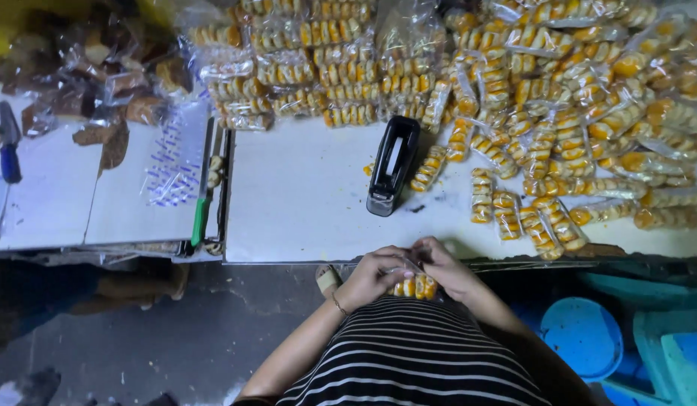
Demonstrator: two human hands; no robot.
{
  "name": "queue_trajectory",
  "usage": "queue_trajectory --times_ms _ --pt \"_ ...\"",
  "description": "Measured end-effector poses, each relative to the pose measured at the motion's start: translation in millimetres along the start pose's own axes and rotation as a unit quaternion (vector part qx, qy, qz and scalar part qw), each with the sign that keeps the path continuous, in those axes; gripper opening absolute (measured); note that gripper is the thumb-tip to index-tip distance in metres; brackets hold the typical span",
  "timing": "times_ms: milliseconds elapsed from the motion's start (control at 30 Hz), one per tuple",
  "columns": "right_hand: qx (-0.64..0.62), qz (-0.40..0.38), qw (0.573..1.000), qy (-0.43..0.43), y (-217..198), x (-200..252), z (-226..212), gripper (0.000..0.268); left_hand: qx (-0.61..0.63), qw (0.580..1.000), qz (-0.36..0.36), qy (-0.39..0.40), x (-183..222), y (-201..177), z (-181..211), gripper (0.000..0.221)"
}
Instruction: Rapidly sealing small plastic bags of bread using a manual bag neck tape sealer.
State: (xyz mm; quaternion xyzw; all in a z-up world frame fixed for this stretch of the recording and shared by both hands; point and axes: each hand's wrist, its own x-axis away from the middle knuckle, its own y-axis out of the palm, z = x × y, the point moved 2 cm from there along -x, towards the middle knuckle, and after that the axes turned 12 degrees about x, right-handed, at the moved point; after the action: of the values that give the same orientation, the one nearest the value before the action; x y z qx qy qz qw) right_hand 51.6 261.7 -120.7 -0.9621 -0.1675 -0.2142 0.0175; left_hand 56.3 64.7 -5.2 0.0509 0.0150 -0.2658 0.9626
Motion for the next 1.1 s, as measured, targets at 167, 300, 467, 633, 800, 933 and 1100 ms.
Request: queue_trajectory --times_ms 167,300,467,633,800,933,1100 --pt "0.123 -0.096 0.986 -0.051 -17 10 -14 0.041 0.101 0.976 0.086 -0.171 18 9 -53 0.024" --pt "0.327 -0.051 0.94 -0.08 8 35 -65 0.033 -0.012 0.951 0.148 -0.27 30 3 -30 0.047" --pt "0.466 -0.105 0.875 -0.076 16 17 -27 0.012 -0.267 0.942 0.075 -0.189 38 4 -17 0.027" --pt "0.386 -0.045 0.921 -0.027 33 -18 0 0.019 -0.138 0.936 0.162 -0.281 32 -18 -77 0.025" --pt "0.275 0.28 0.915 -0.087 36 -74 -68 0.059 -0.049 0.944 0.274 -0.179 30 -63 -62 0.027" --pt "0.248 0.317 0.91 -0.104 33 -118 -57 0.024 -0.07 0.953 0.243 -0.164 30 -84 -44 0.028" --pt "0.395 0.278 0.869 -0.109 55 -67 -65 0.01 -0.066 0.955 0.234 -0.167 31 -126 -53 0.027"
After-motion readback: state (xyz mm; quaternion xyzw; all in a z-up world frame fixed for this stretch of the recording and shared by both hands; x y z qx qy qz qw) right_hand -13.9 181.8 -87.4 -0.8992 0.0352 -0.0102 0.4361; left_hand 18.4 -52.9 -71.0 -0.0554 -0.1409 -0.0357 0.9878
